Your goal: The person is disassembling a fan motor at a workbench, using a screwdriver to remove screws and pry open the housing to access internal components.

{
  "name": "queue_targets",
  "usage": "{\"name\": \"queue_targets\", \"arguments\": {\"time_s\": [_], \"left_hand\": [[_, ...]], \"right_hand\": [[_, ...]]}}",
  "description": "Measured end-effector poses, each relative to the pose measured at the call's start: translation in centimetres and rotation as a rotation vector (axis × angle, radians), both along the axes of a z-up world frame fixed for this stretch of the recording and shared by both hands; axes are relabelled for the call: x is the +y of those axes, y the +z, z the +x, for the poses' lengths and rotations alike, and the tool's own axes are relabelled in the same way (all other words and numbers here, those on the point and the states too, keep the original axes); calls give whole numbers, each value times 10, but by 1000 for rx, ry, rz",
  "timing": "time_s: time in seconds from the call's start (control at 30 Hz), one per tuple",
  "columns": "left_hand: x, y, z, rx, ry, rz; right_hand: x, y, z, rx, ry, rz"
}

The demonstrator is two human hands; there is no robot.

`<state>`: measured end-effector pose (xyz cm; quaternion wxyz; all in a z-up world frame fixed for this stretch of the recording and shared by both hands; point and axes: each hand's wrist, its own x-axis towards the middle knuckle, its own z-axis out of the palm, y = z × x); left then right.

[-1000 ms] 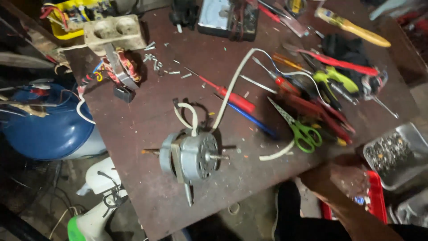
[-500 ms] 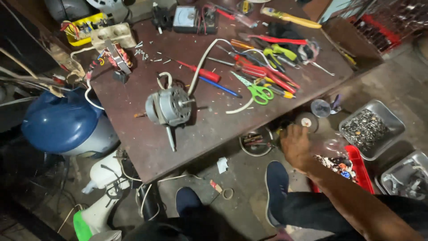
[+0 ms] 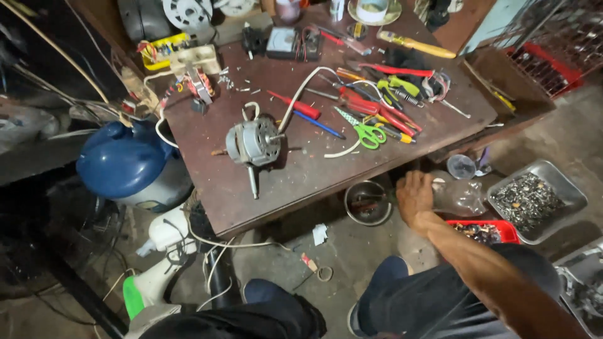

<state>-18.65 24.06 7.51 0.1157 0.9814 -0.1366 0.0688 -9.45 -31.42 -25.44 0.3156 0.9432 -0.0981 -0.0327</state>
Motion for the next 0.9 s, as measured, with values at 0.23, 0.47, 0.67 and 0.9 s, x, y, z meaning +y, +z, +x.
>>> {"name": "queue_targets", "arguments": {"time_s": [0.23,0.47,0.67,0.9], "left_hand": [[-66,-20,57,36,-37,62],[-113,-118,87,139,-503,282],[-114,-86,71,146,-475,111],[-116,-102,90,428,-408,142]], "right_hand": [[29,26,10,319,-75,-62],[17,1,-7,286,-12,-20],[8,-2,-12,346,-16,-102],[5,-20,-21,309,4,-88]]}}
